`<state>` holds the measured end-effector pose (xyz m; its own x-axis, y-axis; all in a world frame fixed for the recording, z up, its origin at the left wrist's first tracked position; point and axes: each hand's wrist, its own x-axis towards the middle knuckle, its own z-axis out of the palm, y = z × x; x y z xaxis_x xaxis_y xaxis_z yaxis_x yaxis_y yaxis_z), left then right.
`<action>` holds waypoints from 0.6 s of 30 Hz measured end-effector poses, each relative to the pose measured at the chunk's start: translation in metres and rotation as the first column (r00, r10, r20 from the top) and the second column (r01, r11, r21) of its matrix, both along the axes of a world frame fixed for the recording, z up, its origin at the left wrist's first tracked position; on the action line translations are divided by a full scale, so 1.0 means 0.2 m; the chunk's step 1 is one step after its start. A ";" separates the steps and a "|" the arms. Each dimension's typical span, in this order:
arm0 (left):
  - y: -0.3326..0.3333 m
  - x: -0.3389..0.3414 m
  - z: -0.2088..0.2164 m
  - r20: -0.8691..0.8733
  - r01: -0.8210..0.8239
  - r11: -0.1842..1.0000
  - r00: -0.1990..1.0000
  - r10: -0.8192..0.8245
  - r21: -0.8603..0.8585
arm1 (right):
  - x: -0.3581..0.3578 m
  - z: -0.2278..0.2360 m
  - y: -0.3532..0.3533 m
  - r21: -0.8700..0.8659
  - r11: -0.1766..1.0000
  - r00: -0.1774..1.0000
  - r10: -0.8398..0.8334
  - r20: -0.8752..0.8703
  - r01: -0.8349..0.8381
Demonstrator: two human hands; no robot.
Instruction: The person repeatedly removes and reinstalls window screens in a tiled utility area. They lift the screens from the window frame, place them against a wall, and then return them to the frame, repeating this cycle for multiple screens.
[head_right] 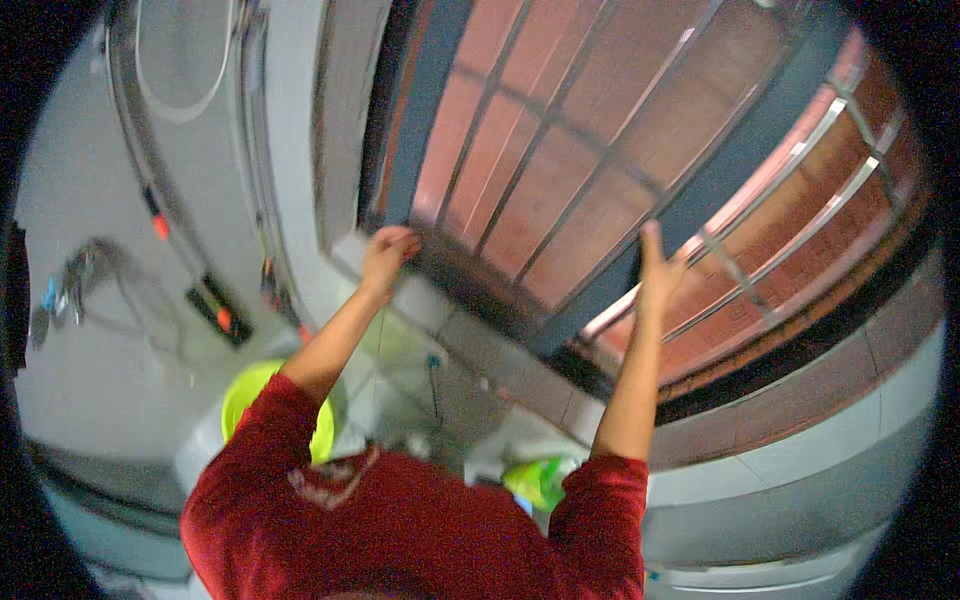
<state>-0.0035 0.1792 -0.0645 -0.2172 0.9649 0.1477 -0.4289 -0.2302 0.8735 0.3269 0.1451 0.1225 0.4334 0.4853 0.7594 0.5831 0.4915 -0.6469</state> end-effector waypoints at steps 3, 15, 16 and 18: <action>-0.23 0.16 -0.15 0.207 0.271 0.963 0.942 -0.264 -0.005 | -0.04 0.07 0.01 -0.088 0.979 0.980 0.174 -0.098 -0.183; -0.31 0.32 -0.42 0.252 0.398 0.882 0.907 -0.337 -0.253 | -0.24 0.06 0.08 0.131 0.843 0.768 0.530 -0.359 -0.521; -0.30 0.32 -0.43 0.229 0.387 0.885 0.914 -0.333 -0.257 | -0.27 0.07 0.09 0.141 0.826 0.754 0.558 -0.348 -0.546; -0.32 0.31 -0.41 0.292 0.356 0.894 0.915 -0.277 -0.270 | -0.32 0.06 0.11 0.142 0.814 0.731 0.572 -0.372 -0.564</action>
